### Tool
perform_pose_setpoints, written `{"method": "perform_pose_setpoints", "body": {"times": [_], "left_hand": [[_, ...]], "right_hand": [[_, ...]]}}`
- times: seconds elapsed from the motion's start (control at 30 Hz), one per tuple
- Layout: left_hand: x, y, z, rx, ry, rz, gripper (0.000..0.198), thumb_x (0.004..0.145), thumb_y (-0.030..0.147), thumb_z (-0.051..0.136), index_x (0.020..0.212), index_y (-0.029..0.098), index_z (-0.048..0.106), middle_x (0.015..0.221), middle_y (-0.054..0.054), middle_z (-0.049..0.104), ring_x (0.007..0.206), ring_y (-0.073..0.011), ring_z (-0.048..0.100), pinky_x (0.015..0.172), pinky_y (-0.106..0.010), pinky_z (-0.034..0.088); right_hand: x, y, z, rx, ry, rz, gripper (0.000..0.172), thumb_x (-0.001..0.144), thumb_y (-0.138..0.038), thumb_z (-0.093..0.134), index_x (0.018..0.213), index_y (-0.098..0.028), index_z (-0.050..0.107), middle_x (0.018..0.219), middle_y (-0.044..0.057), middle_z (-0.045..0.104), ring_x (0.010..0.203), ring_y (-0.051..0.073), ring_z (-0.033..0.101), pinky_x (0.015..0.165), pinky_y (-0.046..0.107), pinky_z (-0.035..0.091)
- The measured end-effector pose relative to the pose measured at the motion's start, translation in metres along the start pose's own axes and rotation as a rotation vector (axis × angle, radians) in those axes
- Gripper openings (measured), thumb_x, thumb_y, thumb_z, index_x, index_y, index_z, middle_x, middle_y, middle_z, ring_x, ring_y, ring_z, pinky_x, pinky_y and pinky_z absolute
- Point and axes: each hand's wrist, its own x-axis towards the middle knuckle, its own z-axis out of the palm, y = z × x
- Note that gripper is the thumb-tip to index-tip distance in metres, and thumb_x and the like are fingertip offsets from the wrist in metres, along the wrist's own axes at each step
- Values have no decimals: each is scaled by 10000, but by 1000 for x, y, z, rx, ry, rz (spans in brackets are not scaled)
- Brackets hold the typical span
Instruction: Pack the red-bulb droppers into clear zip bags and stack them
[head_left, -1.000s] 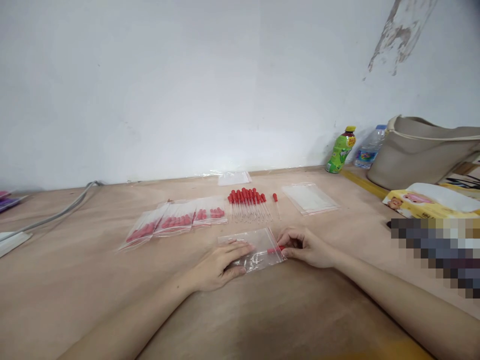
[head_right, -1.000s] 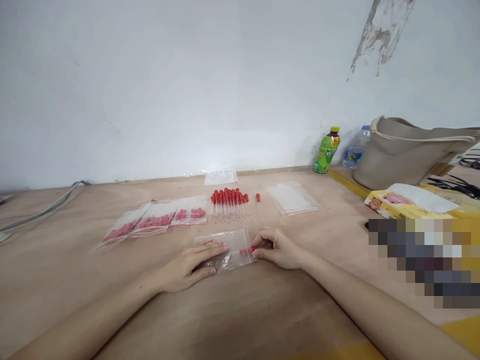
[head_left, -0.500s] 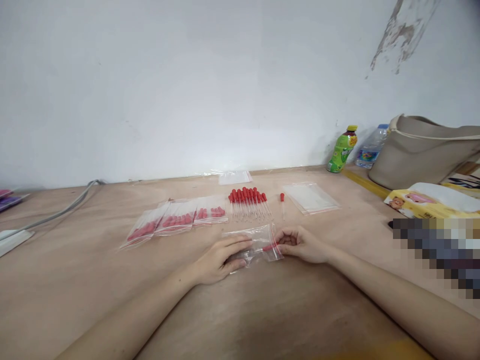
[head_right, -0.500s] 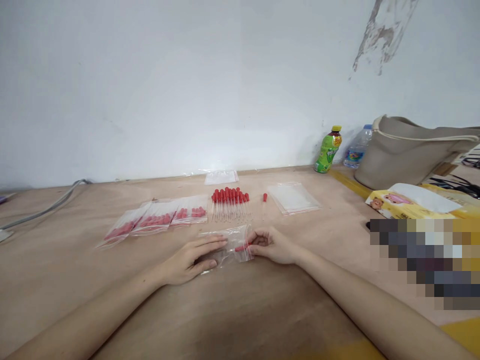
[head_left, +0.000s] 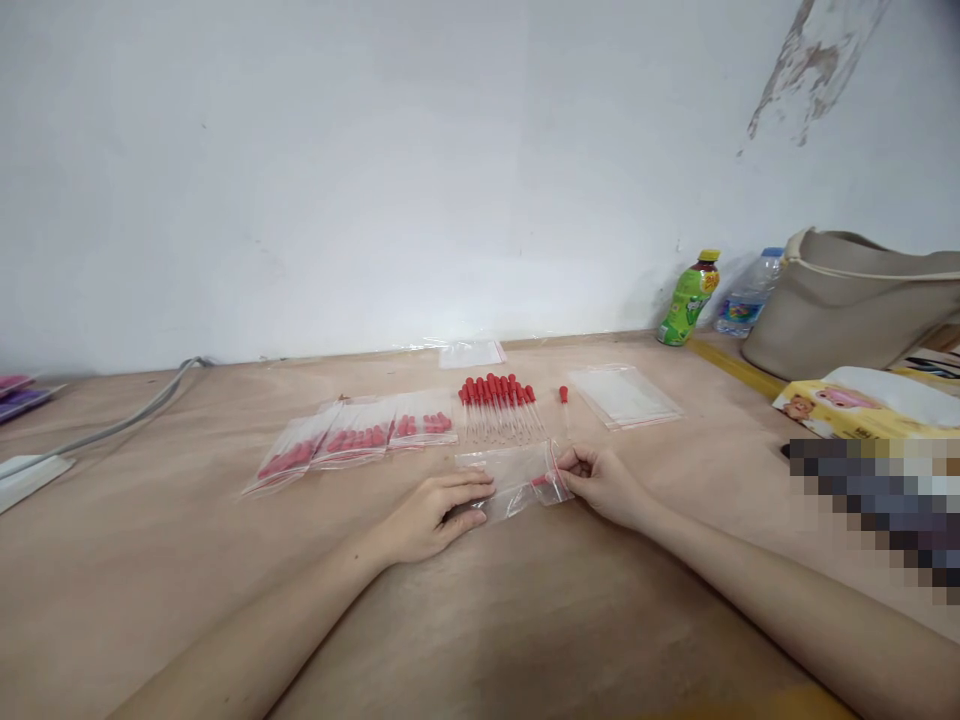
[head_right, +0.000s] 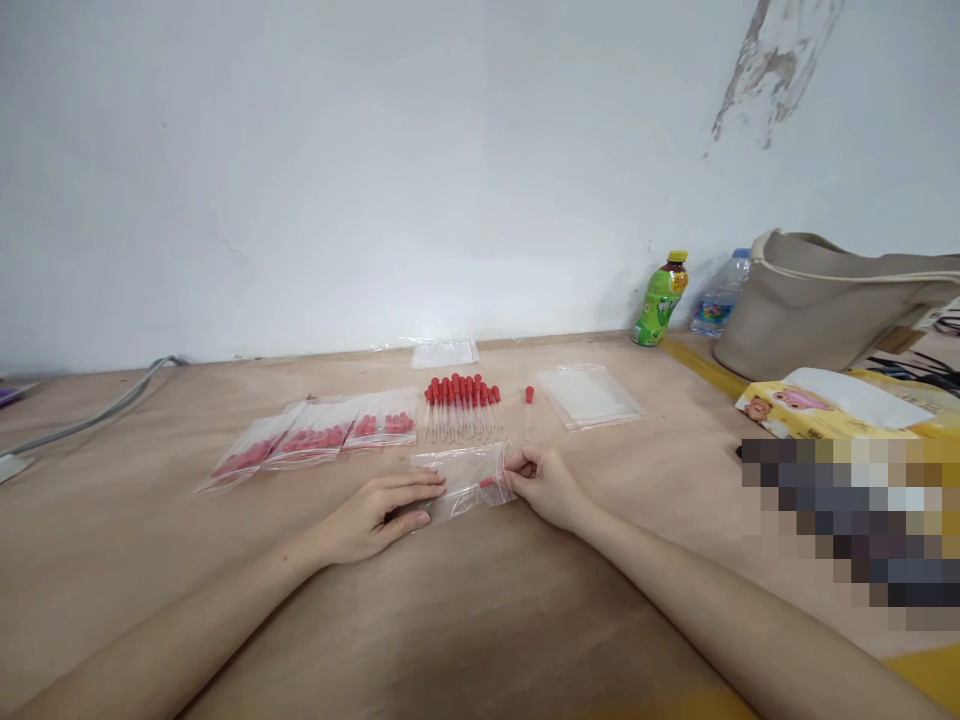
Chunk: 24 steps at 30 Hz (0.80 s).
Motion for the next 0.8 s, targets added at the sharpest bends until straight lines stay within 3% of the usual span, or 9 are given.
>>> {"method": "perform_pose_setpoints", "body": {"times": [0.1, 0.2, 0.33, 0.4, 0.5, 0.6, 0.8], "left_hand": [[0, 0, 0, 8, -8, -7, 331, 871, 259, 446, 1194, 210, 500, 1238, -59, 497, 1130, -185, 459, 960, -346, 365], [-1, -1, 0, 17, 1, 1, 329, 874, 264, 437, 1193, 215, 501, 1234, -58, 500, 1128, -189, 461, 958, -352, 367], [-1, -1, 1, 18, 11, 12, 329, 875, 265, 434, 1194, 217, 501, 1229, -61, 505, 1125, -197, 462, 955, -365, 368], [-1, -1, 1, 21, 11, 14, 333, 875, 265, 434, 1199, 219, 497, 1231, -61, 502, 1126, -197, 461, 956, -365, 367], [-1, -2, 1, 34, 10, 6, 340, 872, 270, 440, 1204, 218, 493, 1234, -60, 500, 1126, -191, 462, 960, -353, 364], [-2, -4, -1, 41, 6, -9, 345, 869, 273, 446, 1207, 214, 490, 1239, -60, 496, 1129, -186, 460, 966, -349, 358], [-2, -8, -4, 31, 8, -7, 343, 871, 262, 446, 1207, 206, 489, 1240, -56, 496, 1136, -172, 453, 978, -336, 345]], "right_hand": [[-2, -2, 2, -135, 8, -157, 202, 724, -352, 552, 647, -173, 605, 639, 18, 564, 616, 134, 508, 572, 256, 401], [-5, -7, 0, -201, -20, -225, 286, 788, -364, 466, 615, -186, 608, 669, 23, 555, 698, 152, 517, 642, 270, 409], [-10, -15, -2, -108, 49, -45, 395, 826, -438, 365, 646, -177, 600, 573, 1, 511, 531, 122, 475, 504, 242, 391], [-13, -17, -1, -46, 17, 29, 385, 809, -457, 394, 685, -171, 620, 592, 4, 544, 507, 112, 472, 479, 233, 386], [-15, -17, 3, 18, -57, 63, 287, 701, -437, 572, 761, -165, 639, 678, 17, 613, 563, 117, 516, 502, 227, 400], [-15, -15, 7, 91, -50, 100, 292, 631, -408, 649, 767, -152, 616, 660, 15, 618, 551, 108, 523, 486, 217, 393], [-12, -8, 9, 124, 12, 141, 307, 643, -452, 610, 755, -184, 510, 595, -27, 568, 342, 47, 362, 319, 193, 265]]}}
